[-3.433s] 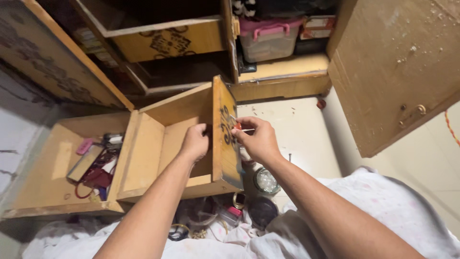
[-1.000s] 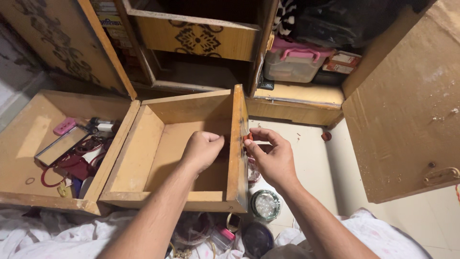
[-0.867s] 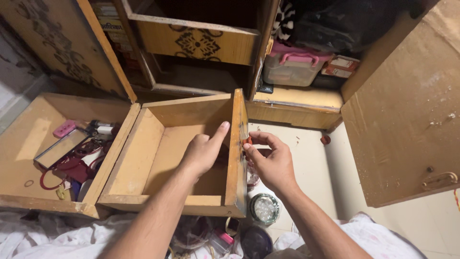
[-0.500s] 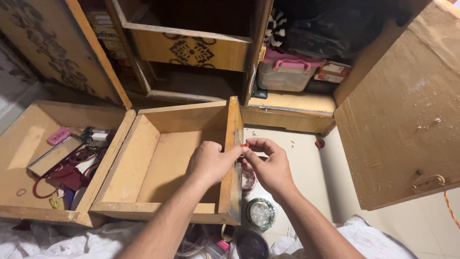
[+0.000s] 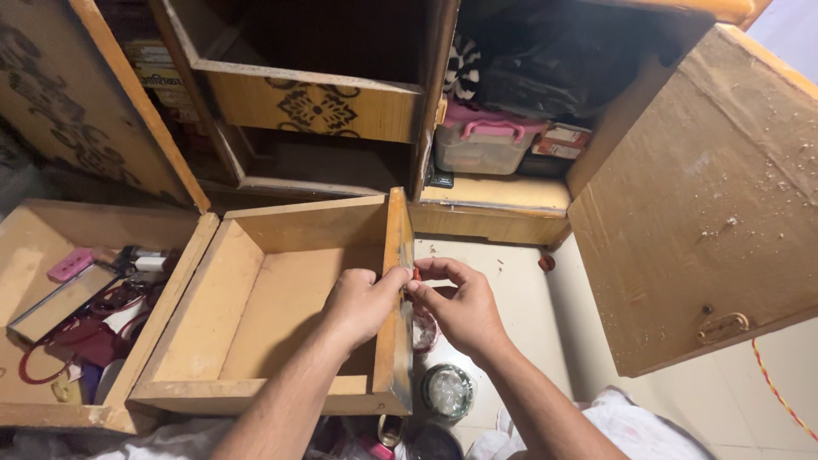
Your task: The person removes a wooden drawer from a cabinet, then uses a screwdriver to tighten screws on the drawer front. They reinsert the drawer and place small items inside it.
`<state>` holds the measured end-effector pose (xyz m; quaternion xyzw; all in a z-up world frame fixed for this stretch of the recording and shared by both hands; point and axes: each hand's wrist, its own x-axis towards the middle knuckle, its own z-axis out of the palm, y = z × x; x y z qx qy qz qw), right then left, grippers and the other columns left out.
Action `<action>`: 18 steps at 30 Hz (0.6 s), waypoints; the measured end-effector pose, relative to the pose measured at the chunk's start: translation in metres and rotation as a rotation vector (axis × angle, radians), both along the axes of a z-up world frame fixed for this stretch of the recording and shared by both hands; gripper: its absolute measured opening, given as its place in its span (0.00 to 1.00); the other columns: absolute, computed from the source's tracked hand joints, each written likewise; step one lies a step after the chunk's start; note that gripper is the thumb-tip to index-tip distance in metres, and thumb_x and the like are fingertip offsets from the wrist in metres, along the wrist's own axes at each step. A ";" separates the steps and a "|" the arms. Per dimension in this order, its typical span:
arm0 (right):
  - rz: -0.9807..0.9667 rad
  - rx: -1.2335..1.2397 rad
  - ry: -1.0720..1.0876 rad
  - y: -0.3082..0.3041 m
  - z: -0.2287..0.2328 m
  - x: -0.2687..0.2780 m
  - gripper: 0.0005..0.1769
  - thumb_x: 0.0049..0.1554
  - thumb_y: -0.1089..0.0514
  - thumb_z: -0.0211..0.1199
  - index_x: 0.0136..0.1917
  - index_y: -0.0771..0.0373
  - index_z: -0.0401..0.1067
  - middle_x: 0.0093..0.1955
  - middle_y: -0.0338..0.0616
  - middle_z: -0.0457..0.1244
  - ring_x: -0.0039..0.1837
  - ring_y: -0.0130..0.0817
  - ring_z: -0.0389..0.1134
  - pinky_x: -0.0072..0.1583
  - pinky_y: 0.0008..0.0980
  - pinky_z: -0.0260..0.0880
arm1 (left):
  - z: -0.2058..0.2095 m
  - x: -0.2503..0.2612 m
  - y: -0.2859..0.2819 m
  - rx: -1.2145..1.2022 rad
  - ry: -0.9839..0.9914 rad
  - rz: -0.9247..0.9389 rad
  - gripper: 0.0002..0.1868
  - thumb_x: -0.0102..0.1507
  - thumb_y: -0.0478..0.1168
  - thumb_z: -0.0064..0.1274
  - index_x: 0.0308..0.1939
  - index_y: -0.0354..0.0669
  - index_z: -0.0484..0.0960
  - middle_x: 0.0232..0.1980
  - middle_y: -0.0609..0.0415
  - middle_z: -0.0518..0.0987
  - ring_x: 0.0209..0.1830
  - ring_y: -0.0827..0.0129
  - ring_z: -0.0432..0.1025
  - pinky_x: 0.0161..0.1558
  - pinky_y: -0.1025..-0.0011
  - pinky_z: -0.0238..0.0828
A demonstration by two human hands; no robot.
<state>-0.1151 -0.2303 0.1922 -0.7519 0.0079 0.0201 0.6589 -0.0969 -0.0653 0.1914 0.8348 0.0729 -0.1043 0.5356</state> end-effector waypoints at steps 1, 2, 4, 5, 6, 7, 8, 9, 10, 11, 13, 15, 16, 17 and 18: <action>-0.003 -0.007 -0.011 0.000 -0.001 0.000 0.17 0.55 0.64 0.68 0.58 0.69 0.75 0.50 0.42 0.71 0.44 0.25 0.72 0.44 0.25 0.76 | 0.002 0.000 -0.001 0.027 -0.007 -0.002 0.32 0.56 0.63 0.53 0.19 0.33 0.79 0.19 0.49 0.76 0.20 0.66 0.71 0.25 0.62 0.66; -0.005 -0.015 -0.021 0.000 -0.001 0.001 0.18 0.55 0.64 0.68 0.59 0.68 0.75 0.50 0.42 0.71 0.45 0.24 0.73 0.45 0.25 0.77 | 0.003 0.000 -0.001 0.084 -0.019 -0.004 0.33 0.56 0.64 0.52 0.19 0.34 0.79 0.19 0.47 0.77 0.20 0.64 0.72 0.27 0.61 0.67; -0.018 -0.031 -0.025 0.002 -0.003 0.002 0.18 0.55 0.64 0.68 0.59 0.68 0.74 0.50 0.43 0.72 0.46 0.25 0.73 0.46 0.26 0.78 | 0.006 0.000 -0.001 0.196 -0.042 -0.010 0.33 0.56 0.65 0.51 0.19 0.35 0.80 0.20 0.44 0.79 0.22 0.59 0.75 0.30 0.59 0.69; -0.030 -0.041 -0.019 0.003 -0.004 0.003 0.19 0.55 0.64 0.68 0.59 0.68 0.74 0.50 0.43 0.72 0.46 0.25 0.72 0.46 0.27 0.78 | 0.007 0.000 -0.001 0.211 -0.038 -0.013 0.33 0.55 0.65 0.51 0.19 0.35 0.80 0.21 0.44 0.79 0.23 0.58 0.76 0.31 0.58 0.70; -0.041 -0.051 -0.013 0.003 -0.006 0.004 0.19 0.54 0.63 0.68 0.59 0.67 0.74 0.50 0.43 0.71 0.46 0.26 0.72 0.46 0.28 0.77 | 0.008 0.000 -0.001 0.226 -0.035 -0.016 0.33 0.55 0.66 0.51 0.20 0.35 0.81 0.22 0.43 0.80 0.24 0.57 0.76 0.32 0.58 0.71; -0.036 -0.034 -0.009 0.002 -0.006 0.005 0.19 0.54 0.63 0.68 0.59 0.68 0.74 0.50 0.43 0.71 0.47 0.25 0.73 0.47 0.28 0.78 | 0.009 0.000 -0.001 0.241 -0.031 -0.019 0.34 0.54 0.66 0.51 0.20 0.35 0.81 0.22 0.42 0.80 0.25 0.56 0.77 0.33 0.57 0.72; -0.032 -0.015 -0.007 0.002 -0.007 0.005 0.18 0.55 0.63 0.68 0.59 0.68 0.74 0.50 0.43 0.71 0.48 0.25 0.73 0.49 0.27 0.78 | 0.009 -0.001 0.000 0.236 -0.028 -0.012 0.33 0.54 0.66 0.50 0.20 0.35 0.81 0.23 0.43 0.81 0.26 0.56 0.77 0.33 0.57 0.72; -0.028 0.003 -0.004 0.001 -0.007 0.005 0.18 0.55 0.63 0.67 0.58 0.68 0.74 0.50 0.42 0.71 0.50 0.24 0.74 0.50 0.27 0.78 | 0.010 -0.001 0.000 0.230 -0.026 -0.004 0.33 0.54 0.66 0.50 0.20 0.35 0.81 0.23 0.43 0.81 0.26 0.56 0.78 0.33 0.57 0.72; -0.037 0.026 0.019 0.000 -0.007 0.007 0.17 0.55 0.64 0.68 0.57 0.68 0.74 0.50 0.43 0.71 0.49 0.25 0.74 0.51 0.27 0.78 | 0.011 -0.001 0.000 0.225 -0.027 0.004 0.33 0.54 0.66 0.50 0.20 0.36 0.81 0.23 0.44 0.81 0.26 0.56 0.78 0.34 0.57 0.73; -0.045 0.049 0.041 -0.001 -0.008 0.007 0.16 0.55 0.64 0.68 0.57 0.69 0.74 0.49 0.44 0.71 0.49 0.26 0.73 0.51 0.27 0.77 | 0.011 0.000 0.000 0.226 -0.033 0.000 0.32 0.54 0.65 0.50 0.20 0.36 0.81 0.24 0.43 0.81 0.26 0.56 0.78 0.34 0.56 0.73; -0.054 0.043 0.069 -0.003 -0.009 0.006 0.15 0.54 0.66 0.68 0.55 0.70 0.74 0.49 0.46 0.71 0.48 0.27 0.73 0.52 0.27 0.76 | 0.012 0.000 0.001 0.226 -0.044 -0.003 0.31 0.54 0.64 0.50 0.20 0.36 0.81 0.24 0.43 0.81 0.27 0.55 0.78 0.34 0.56 0.73; -0.051 -0.017 0.082 -0.008 -0.009 0.004 0.15 0.52 0.68 0.67 0.54 0.72 0.74 0.48 0.47 0.71 0.48 0.28 0.73 0.52 0.28 0.75 | 0.013 0.000 -0.002 0.236 -0.048 -0.004 0.31 0.54 0.64 0.50 0.20 0.36 0.81 0.25 0.42 0.81 0.27 0.54 0.78 0.35 0.55 0.73; -0.039 0.002 0.093 -0.008 -0.008 0.004 0.15 0.52 0.69 0.67 0.53 0.72 0.74 0.48 0.48 0.71 0.47 0.29 0.73 0.51 0.27 0.75 | 0.013 -0.001 -0.001 0.242 -0.047 0.001 0.31 0.54 0.64 0.50 0.21 0.36 0.81 0.25 0.42 0.82 0.28 0.54 0.78 0.35 0.55 0.73; -0.026 0.020 0.104 -0.009 -0.007 0.003 0.15 0.52 0.69 0.67 0.53 0.73 0.74 0.47 0.48 0.71 0.47 0.29 0.73 0.50 0.27 0.75 | 0.013 -0.001 -0.002 0.231 -0.049 0.007 0.30 0.54 0.64 0.50 0.21 0.36 0.81 0.26 0.43 0.82 0.28 0.54 0.79 0.36 0.55 0.74; -0.013 0.047 0.116 -0.008 -0.007 0.003 0.15 0.51 0.69 0.66 0.53 0.73 0.74 0.47 0.48 0.71 0.46 0.30 0.73 0.49 0.27 0.75 | 0.014 -0.002 -0.002 0.228 -0.050 0.013 0.30 0.54 0.64 0.50 0.21 0.37 0.82 0.26 0.43 0.82 0.29 0.54 0.79 0.36 0.56 0.74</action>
